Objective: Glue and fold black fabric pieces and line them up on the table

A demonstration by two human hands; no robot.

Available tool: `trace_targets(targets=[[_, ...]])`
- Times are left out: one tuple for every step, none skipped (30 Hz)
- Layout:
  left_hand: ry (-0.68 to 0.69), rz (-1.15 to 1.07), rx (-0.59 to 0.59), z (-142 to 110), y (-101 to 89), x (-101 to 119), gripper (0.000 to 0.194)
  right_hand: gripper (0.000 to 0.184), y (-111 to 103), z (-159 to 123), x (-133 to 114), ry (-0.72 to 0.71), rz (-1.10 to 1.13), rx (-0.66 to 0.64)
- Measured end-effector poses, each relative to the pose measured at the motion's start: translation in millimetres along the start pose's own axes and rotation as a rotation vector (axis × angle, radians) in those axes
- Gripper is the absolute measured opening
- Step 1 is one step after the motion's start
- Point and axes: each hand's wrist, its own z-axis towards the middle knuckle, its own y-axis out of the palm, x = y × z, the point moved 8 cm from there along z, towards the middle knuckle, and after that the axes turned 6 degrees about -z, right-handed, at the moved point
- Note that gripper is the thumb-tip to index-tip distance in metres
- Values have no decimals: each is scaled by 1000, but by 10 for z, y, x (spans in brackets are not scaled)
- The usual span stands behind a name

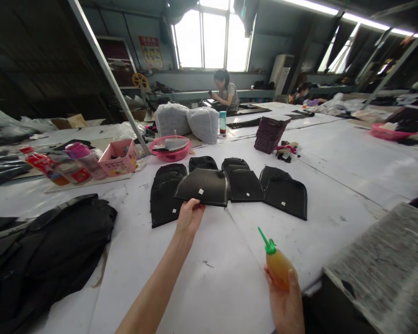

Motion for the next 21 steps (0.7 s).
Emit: trace_targets(targets=[[-15,-25,47,77,-40,-126,23,36,-5,-5,2,-1,3,3],[-26,-39,85,138,-83,-251,25,36,-11,-10,4,0,7,9],[-35,-43,113,184,-127,-371,27,36,-17,-14,7,3,13,14],[-44,-43,133,215,-171,-485,30,36,-20,-16,11,9,16,15],[-54,-45,155,230,-218,-591,33,36,-20,-17,17,16,18,9],[-66,-48,174,233,-262,-685,37,36,-20,-16,21,22,19,3],[-78,-51,189,229,-299,-764,39,35,-24,-15,24,26,20,3],[-88,-54,199,221,-328,-825,41,34,-29,-13,28,32,21,5],[-96,-57,205,214,-347,-869,42,33,-36,-11,31,37,24,13],[-102,-60,208,211,-357,-899,43,33,-44,-8,34,41,27,24],[-107,-64,209,214,-360,-915,43,33,-52,-5,37,45,33,35],[-109,-68,208,222,-358,-923,43,33,-61,0,41,48,39,47],[-112,-71,208,234,-355,-926,42,34,-72,7,46,52,45,55],[-117,-72,209,249,-354,-928,41,35,-87,18,54,56,52,62],[-125,-71,212,264,-357,-933,40,36,-108,32,65,60,56,67],[-135,-67,217,276,-364,-942,39,38,-130,51,81,68,57,66],[-148,-61,223,286,-375,-953,37,39,-156,73,99,78,58,63],[-163,-51,228,291,-387,-966,36,40,-179,95,118,88,58,57],[-179,-40,231,292,-398,-980,35,41,-196,115,134,97,56,49],[-195,-27,231,289,-404,-991,34,41,-205,130,142,103,55,43],[-213,-12,227,281,-406,-1000,32,40,-202,137,142,106,52,38]])
